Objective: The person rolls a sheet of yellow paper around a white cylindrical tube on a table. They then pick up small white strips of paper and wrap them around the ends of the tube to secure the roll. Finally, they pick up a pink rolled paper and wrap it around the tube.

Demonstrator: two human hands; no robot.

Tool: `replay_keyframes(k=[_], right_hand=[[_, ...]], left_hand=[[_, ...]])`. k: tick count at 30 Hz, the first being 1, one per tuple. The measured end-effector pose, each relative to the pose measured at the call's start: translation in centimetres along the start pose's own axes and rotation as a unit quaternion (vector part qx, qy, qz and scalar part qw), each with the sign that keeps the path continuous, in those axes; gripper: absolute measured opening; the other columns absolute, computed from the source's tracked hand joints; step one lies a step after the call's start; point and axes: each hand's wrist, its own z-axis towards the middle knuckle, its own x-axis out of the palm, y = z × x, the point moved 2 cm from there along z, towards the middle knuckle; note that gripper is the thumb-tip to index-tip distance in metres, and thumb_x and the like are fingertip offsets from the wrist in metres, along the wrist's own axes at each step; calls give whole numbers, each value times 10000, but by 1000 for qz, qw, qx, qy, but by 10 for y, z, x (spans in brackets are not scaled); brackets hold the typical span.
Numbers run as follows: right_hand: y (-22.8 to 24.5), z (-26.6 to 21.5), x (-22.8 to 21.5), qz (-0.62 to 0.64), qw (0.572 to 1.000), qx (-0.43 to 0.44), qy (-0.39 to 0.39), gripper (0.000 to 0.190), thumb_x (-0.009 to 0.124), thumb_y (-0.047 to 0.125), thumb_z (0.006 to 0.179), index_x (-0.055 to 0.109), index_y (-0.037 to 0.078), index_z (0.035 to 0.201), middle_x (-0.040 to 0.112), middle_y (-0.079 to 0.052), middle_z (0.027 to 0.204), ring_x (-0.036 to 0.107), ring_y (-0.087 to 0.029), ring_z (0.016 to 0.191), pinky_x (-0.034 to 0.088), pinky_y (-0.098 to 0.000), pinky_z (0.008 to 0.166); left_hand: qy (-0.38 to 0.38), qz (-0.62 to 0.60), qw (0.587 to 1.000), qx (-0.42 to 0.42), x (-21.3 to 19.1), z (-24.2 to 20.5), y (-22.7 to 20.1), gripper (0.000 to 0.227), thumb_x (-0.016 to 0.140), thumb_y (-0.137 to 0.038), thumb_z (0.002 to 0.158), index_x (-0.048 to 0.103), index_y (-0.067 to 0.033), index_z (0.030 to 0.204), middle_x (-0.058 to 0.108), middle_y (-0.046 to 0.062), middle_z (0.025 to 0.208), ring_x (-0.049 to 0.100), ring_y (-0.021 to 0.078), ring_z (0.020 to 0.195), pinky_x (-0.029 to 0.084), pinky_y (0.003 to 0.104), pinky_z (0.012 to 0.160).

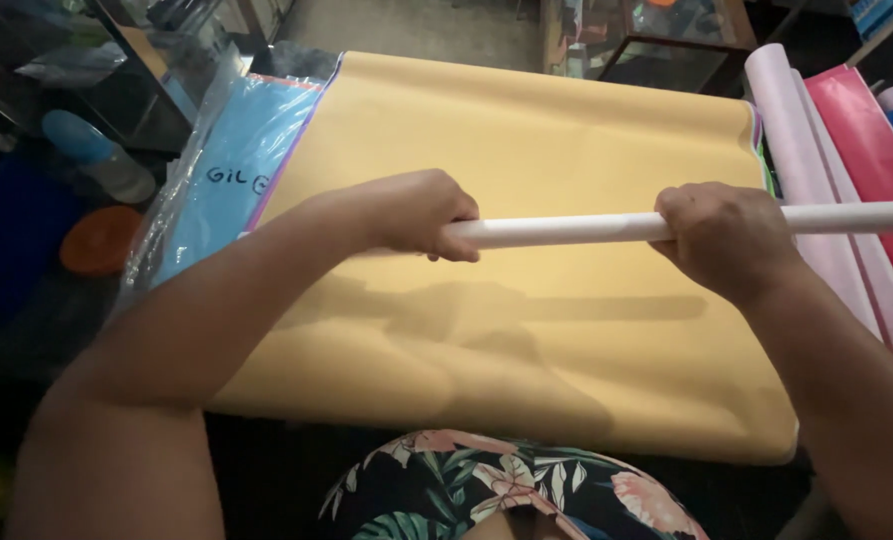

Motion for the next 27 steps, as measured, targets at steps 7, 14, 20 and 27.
replay_keyframes(k=[7,14,20,27], right_hand=[[-40,-21,4,-66,992,77,77,217,629,422,978,658,234,872,653,48,710,651,-237,628,512,-405,561],[-41,-19,17,-61,990,99,75,199,591,431,934,629,249,864,654,45,707,657,-271,652,493,-423,563],[-8,7,15,-94,994,60,15,210,645,395,936,600,228,818,624,40,673,632,-249,582,448,-396,504],[2,4,38,-102,992,58,-40,152,630,448,845,557,317,826,566,76,622,667,-200,605,533,-398,557]], left_hand=[[-83,-131,988,-25,-26,-61,98,352,600,-306,871,730,-179,1173,762,-25,1085,660,144,1005,465,320,848],[-231,-678,685,130,30,-21,132,967,502,-823,742,674,1,1216,703,245,1274,681,315,1254,486,392,1123],[-261,-754,599,-70,41,-12,87,743,360,-677,935,743,-41,887,780,168,955,714,251,922,484,319,860],[-221,-737,631,-95,58,1,132,596,500,-605,991,784,-85,935,776,109,830,781,267,786,612,342,690]])
